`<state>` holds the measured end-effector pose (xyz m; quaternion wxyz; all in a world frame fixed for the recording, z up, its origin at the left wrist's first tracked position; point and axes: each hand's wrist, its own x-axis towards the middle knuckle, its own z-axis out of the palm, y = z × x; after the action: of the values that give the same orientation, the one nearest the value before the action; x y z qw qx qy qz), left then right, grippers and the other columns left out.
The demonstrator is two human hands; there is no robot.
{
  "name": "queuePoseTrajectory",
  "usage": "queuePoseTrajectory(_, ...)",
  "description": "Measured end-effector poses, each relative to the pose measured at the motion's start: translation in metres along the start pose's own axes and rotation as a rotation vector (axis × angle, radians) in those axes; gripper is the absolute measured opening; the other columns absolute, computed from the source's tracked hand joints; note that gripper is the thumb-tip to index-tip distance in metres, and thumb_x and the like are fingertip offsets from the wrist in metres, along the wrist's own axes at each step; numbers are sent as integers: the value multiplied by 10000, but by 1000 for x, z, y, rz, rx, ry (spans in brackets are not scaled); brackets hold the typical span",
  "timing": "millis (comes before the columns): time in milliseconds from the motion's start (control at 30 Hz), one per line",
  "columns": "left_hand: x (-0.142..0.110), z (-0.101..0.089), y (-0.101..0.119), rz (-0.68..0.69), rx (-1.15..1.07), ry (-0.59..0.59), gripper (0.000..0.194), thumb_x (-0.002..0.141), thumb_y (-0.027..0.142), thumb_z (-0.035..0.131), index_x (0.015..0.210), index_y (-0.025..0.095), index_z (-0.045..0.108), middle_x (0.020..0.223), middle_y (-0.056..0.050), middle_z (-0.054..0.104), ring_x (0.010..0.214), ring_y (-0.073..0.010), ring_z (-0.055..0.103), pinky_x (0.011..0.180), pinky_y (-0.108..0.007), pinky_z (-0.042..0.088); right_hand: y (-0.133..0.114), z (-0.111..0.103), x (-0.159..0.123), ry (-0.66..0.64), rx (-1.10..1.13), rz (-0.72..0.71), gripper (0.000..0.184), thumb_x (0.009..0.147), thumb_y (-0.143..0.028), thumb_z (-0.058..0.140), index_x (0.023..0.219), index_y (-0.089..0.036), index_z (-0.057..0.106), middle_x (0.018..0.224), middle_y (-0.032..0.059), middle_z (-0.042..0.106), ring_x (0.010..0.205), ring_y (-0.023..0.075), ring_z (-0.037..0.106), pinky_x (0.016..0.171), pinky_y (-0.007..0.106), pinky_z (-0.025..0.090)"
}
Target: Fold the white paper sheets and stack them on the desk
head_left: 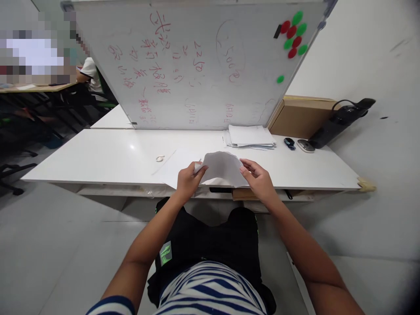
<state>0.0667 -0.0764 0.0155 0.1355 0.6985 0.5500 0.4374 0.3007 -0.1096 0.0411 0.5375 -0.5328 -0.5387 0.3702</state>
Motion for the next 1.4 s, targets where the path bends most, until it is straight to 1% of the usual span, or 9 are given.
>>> queuePoseTrajectory(133, 2, 4, 5, 17, -100, 42, 334, 862, 513, 526, 933, 207, 640, 658, 2, 640, 557, -135, 539, 556, -243, 385, -3, 11, 1, 101, -14, -142, 529, 752, -459, 679, 1235, -262, 587, 1262, 59, 601, 1221, 261, 502, 1028, 407, 382)
queuePoseTrajectory(267, -2, 5, -4, -11, -148, 36, 308, 841, 495, 557, 889, 207, 653, 665, 10, 635, 577, -128, 530, 583, -243, 403, 8, 8, 0, 185, -75, -201, 541, 750, -423, 676, 1254, -264, 559, 1226, 74, 610, 1149, 256, 542, 1029, 439, 377)
queuePoseTrajectory(467, -7, 7, -19, -225, -317, -4, 294, 818, 476, 588, 893, 197, 648, 776, -4, 665, 747, -172, 600, 673, -265, 451, 42, 2, 3, 253, -108, -100, 609, 747, -421, 672, 1311, -269, 498, 1233, 85, 584, 1147, 243, 532, 993, 425, 407)
queuePoseTrajectory(667, -3, 12, -30, -223, -485, -98, 296, 820, 408, 593, 1007, 185, 646, 937, -39, 692, 889, -198, 625, 788, -304, 470, 73, 9, 12, 106, 71, 94, 862, 695, -409, 729, 1432, -236, 317, 1365, 142, 487, 1255, 244, 468, 1030, 432, 365)
queuePoseTrajectory(800, -1, 16, -33, -223, -596, -161, 351, 807, 384, 602, 1082, 167, 632, 1041, -75, 688, 971, -228, 628, 834, -342, 480, 84, 12, 25, 112, 97, 81, 839, 693, -410, 734, 1414, -228, 346, 1380, 143, 482, 1300, 241, 423, 1074, 457, 298)
queuePoseTrajectory(1033, 1, 15, -35, -299, -741, -195, 416, 763, 378, 649, 1114, 154, 635, 1099, -99, 682, 1059, -284, 601, 875, -396, 472, 97, 15, 47, 27, 141, 136, 876, 690, -446, 734, 1429, -221, 320, 1385, 148, 478, 1302, 251, 425, 1071, 439, 320)
queuePoseTrajectory(1200, 3, 17, -43, -350, -832, -206, 383, 717, 393, 693, 1010, 147, 687, 987, -82, 712, 1017, -310, 610, 873, -431, 461, 96, 16, 57, 176, 14, 99, 996, 658, -456, 747, 1471, -251, 209, 1520, 141, 276, 1397, 258, 262, 1102, 453, 262)
queuePoseTrajectory(1333, 6, 17, -47, -353, -807, -223, 367, 723, 387, 688, 1004, 151, 689, 1020, -78, 700, 1022, -297, 603, 888, -418, 453, 87, 11, 61, -70, 129, 57, 683, 681, -434, 740, 1283, -211, 506, 1311, 125, 556, 1213, 259, 511, 1019, 436, 387)
queuePoseTrajectory(1400, 7, 17, -46, -354, -778, -231, 404, 726, 391, 688, 1046, 146, 670, 1048, -86, 686, 1025, -288, 599, 880, -400, 459, 83, 9, 59, -108, 153, 38, 504, 692, -423, 740, 1120, -190, 612, 1139, 99, 660, 1077, 244, 594, 969, 417, 432)
